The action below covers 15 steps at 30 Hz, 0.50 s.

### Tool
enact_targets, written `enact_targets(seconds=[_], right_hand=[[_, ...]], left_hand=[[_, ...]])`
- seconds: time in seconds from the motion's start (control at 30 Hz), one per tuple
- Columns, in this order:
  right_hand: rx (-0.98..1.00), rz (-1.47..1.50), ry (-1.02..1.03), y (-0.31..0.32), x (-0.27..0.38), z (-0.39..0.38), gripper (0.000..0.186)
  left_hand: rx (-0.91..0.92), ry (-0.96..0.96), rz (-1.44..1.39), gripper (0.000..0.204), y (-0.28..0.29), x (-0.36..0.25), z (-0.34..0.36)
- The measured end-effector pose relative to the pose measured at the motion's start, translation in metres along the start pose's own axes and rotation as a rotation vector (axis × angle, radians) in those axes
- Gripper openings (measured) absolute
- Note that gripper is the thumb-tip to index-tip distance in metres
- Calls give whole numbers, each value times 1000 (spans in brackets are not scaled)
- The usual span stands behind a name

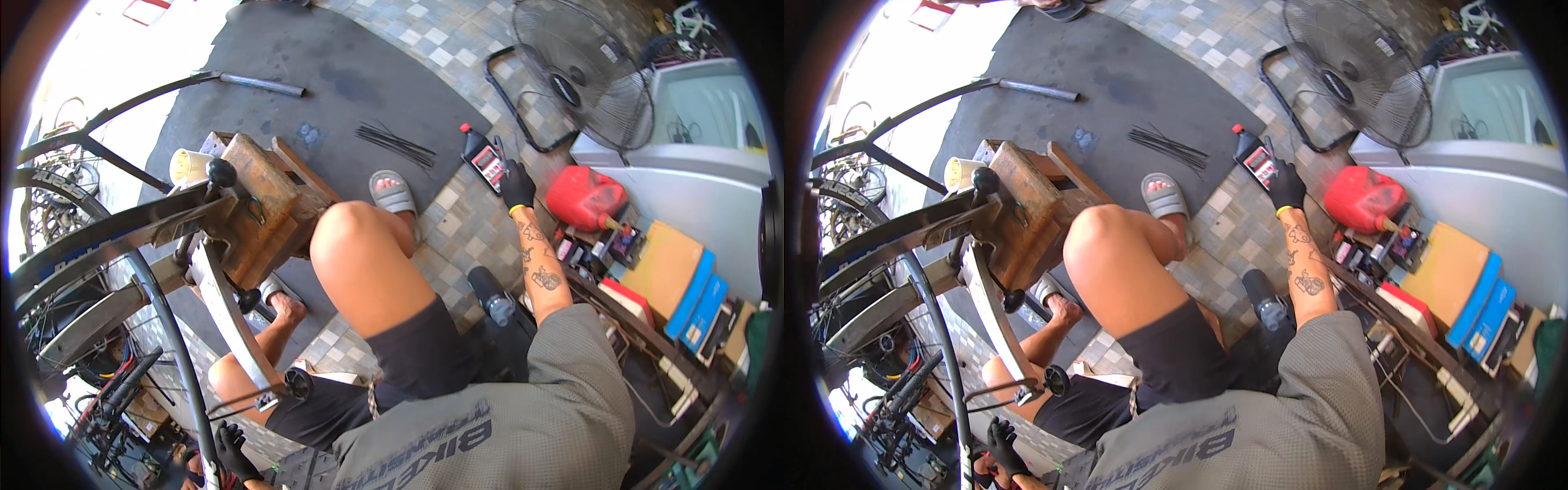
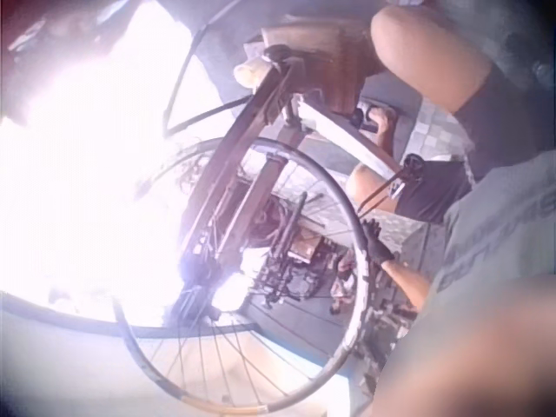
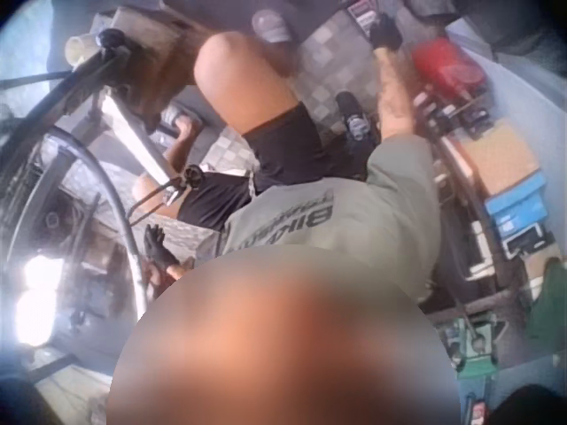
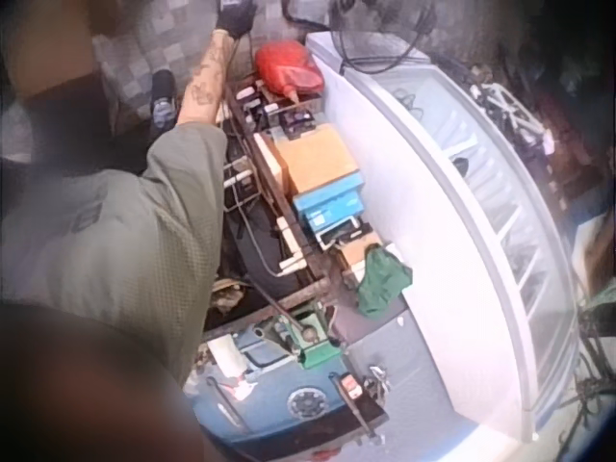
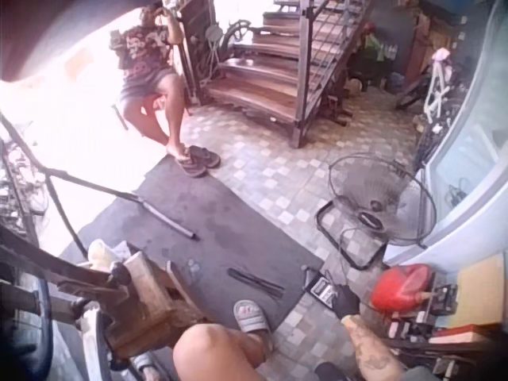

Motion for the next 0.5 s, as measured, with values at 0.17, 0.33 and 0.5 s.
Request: enact_targets(seconds=[0.17,0.33,0.5], right_hand=[[-90,-503,78,-72,-3,34,24],[-97,-702,9,-126,-5,25,31],[103,-452,-43,-141,-5,22,58]], left_hand=[[-11,284,87,39,29,65,-3],[-105,365,62,27,38,89,-45],[-75,371,100,30,18,86,-53]])
Point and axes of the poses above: each hand's wrist, its own z-axis towards the middle knuckle, its own y-axis out of the back of the hand, x = y × z, the point moved 5 cm from there along z, towards the middle knuckle, and after that the axes turned 5 degrees about x, right-handed, at the moved point
